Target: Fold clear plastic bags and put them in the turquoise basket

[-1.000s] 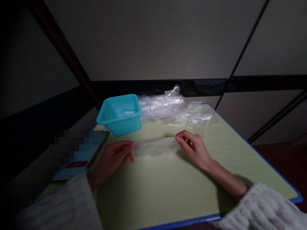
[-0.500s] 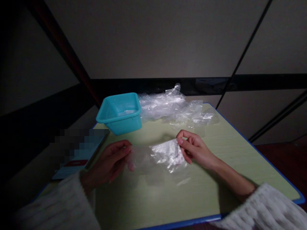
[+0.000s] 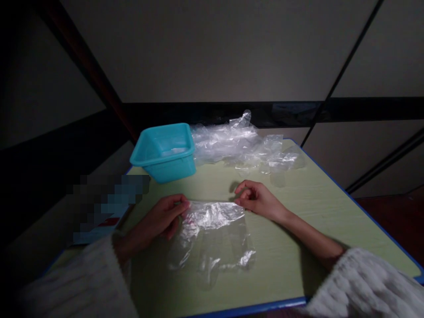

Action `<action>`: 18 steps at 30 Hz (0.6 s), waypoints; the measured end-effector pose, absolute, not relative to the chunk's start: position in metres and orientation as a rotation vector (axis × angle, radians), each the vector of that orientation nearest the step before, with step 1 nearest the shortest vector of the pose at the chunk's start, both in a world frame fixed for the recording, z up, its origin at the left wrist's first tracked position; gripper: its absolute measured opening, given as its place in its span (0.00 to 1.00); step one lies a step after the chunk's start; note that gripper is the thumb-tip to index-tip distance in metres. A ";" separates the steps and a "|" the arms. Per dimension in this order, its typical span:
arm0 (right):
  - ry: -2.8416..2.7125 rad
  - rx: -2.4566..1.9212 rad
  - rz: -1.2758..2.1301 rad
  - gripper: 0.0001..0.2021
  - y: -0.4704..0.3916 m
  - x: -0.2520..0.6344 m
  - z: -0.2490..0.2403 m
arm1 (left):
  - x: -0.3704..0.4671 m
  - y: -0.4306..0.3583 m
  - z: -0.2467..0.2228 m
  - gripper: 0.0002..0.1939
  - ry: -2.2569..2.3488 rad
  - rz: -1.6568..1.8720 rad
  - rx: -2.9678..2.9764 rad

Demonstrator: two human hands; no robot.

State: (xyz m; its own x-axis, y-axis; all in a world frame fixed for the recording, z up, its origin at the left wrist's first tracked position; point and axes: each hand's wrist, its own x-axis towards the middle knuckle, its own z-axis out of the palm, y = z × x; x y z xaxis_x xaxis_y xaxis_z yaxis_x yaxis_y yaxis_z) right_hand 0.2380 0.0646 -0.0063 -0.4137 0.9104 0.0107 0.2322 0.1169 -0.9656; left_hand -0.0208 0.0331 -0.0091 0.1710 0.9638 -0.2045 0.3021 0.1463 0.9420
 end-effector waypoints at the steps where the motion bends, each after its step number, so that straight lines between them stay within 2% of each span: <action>1: -1.779 -1.095 1.324 0.15 0.065 0.238 -0.007 | -0.021 0.033 -0.010 0.13 1.339 0.776 1.380; 7: -1.827 -1.090 1.320 0.12 0.064 0.242 -0.013 | -0.022 0.032 -0.009 0.14 1.332 0.699 1.445; 13: -1.720 -1.193 1.200 0.10 0.066 0.245 -0.008 | -0.026 0.028 -0.007 0.39 1.343 0.507 1.377; 16: -1.689 -1.218 1.203 0.11 0.063 0.248 -0.003 | -0.025 0.029 -0.008 0.44 1.388 0.566 1.392; 18: -1.689 -1.226 1.286 0.13 0.058 0.251 0.000 | -0.025 0.032 -0.008 0.42 1.398 0.723 1.380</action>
